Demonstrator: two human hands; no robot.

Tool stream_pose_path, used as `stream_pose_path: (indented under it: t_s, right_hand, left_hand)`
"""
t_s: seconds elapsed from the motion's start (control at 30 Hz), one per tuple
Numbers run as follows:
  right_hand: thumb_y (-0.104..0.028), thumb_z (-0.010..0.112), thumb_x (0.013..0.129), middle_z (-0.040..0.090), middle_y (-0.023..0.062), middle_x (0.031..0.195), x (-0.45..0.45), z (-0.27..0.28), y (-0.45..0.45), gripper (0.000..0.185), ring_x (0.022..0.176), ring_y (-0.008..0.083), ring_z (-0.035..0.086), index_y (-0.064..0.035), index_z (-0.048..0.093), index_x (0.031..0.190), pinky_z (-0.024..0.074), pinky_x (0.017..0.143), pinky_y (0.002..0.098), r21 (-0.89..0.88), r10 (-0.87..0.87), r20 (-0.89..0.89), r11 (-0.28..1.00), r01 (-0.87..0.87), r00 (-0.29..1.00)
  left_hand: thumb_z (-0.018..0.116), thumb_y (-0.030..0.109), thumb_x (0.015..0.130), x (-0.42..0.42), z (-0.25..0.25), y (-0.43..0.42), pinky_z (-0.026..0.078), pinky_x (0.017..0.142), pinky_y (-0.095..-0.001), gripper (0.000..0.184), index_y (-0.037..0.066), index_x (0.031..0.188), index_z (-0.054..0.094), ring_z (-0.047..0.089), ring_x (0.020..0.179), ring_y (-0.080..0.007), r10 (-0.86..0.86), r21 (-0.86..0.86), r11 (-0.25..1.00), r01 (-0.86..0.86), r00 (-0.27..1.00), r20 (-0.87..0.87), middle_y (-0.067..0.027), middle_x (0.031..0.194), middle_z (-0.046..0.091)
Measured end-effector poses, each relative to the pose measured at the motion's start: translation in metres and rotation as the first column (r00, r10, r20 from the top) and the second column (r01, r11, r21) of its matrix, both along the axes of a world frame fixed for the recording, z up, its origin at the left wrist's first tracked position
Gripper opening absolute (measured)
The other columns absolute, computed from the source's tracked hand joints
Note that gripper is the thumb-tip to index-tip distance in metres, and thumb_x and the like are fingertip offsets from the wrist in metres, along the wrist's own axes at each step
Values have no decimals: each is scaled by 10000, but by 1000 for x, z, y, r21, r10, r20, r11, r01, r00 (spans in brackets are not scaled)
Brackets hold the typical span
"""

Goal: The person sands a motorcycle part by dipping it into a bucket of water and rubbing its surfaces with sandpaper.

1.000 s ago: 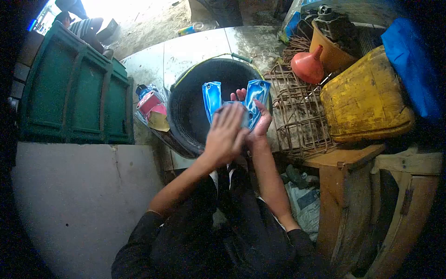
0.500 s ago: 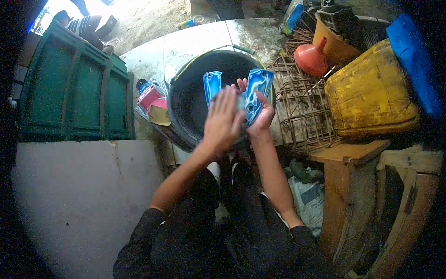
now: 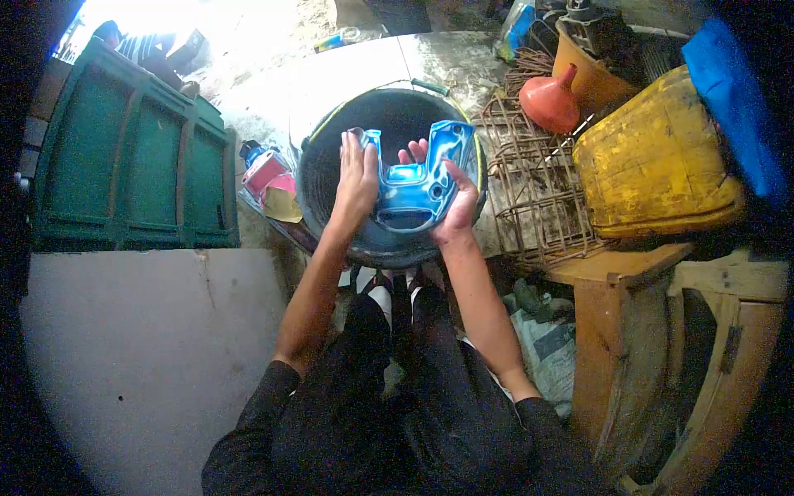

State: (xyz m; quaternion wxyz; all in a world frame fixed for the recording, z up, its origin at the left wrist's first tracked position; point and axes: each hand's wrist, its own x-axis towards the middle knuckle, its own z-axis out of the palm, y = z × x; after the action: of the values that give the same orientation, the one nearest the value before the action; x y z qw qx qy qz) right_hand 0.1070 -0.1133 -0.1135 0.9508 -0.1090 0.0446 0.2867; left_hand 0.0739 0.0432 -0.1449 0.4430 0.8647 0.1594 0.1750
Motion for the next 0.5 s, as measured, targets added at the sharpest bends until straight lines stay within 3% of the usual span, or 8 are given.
stream_pose_path:
  t_s: [0.03, 0.13, 0.23, 0.3, 0.33, 0.37, 0.47, 0.5]
  right_hand:
    - [-221, 577, 914, 539, 224, 1380, 1, -1, -1, 535, 1347, 407, 452, 58, 485, 1362, 316, 1162, 540, 17, 5, 1, 1000, -5, 1000]
    - [-225, 559, 922, 531, 226, 1388, 5, -9, -5, 536, 1347, 407, 450, 58, 476, 1368, 314, 1168, 552, 20, -16, -8, 1000, 17, 1000]
    - [-219, 564, 923, 541, 228, 1381, 3, -6, -2, 536, 1342, 393, 460, 65, 475, 1368, 319, 1170, 527, -1, -6, 28, 1000, 6, 1000]
    - [-212, 569, 925, 543, 230, 1380, 1, -4, 0, 530, 1339, 388, 465, 70, 476, 1364, 316, 1172, 513, -21, -4, -18, 1000, 4, 1000]
    - [-214, 570, 926, 538, 232, 1385, -3, -1, 1, 531, 1337, 390, 466, 68, 474, 1366, 315, 1172, 516, -11, 0, -36, 1000, -1, 999]
    - [-215, 571, 927, 533, 233, 1390, -4, 2, 2, 532, 1336, 392, 466, 67, 472, 1368, 315, 1171, 520, 1, 7, -50, 1000, -7, 999]
    - [-254, 578, 939, 516, 223, 1408, 2, -7, -4, 561, 1351, 397, 450, 45, 449, 1396, 308, 1170, 540, -18, -57, -8, 998, 57, 998]
    - [-264, 581, 941, 517, 219, 1408, 3, -5, -4, 568, 1354, 392, 448, 43, 445, 1399, 307, 1171, 536, -60, -73, -28, 996, 71, 997]
  left_hand:
    - [441, 377, 1033, -8, 3, -4, 149, 1202, -550, 687, -78, 1514, 258, 167, 1487, -459, -58, 240, 968, 68, 997, -51, -321, 1574, 224]
    - [463, 369, 1011, -63, 31, -49, 91, 1210, -559, 707, -80, 1515, 249, 150, 1497, -447, -258, 428, 857, 287, 958, -127, -300, 1584, 225]
    - [445, 390, 1018, -62, 52, -49, 96, 1222, -507, 723, -67, 1530, 217, 139, 1501, -437, -264, 334, 894, 298, 954, -145, -288, 1593, 209]
    - [426, 379, 1029, -34, 31, -24, 154, 1211, -512, 682, -93, 1502, 284, 205, 1479, -454, -59, 144, 988, 63, 998, -30, -307, 1569, 260]
    - [412, 340, 1043, -19, 10, -9, 197, 1202, -496, 645, -100, 1496, 281, 229, 1464, -469, 15, 210, 978, -11, 1000, -21, -327, 1553, 271]
    - [443, 338, 1029, -18, 20, -14, 207, 1196, -511, 649, -76, 1505, 287, 232, 1466, -462, 67, 80, 995, -62, 996, -52, -311, 1555, 285]
    - [499, 372, 984, -54, 50, -50, 188, 1195, -532, 679, 1, 1523, 317, 275, 1462, -429, -238, 315, 912, 261, 965, -111, -257, 1563, 317]
    - [489, 367, 988, -68, 54, -67, 211, 1187, -542, 650, 8, 1510, 347, 258, 1474, -420, -317, 378, 873, 308, 948, -41, -255, 1552, 342]
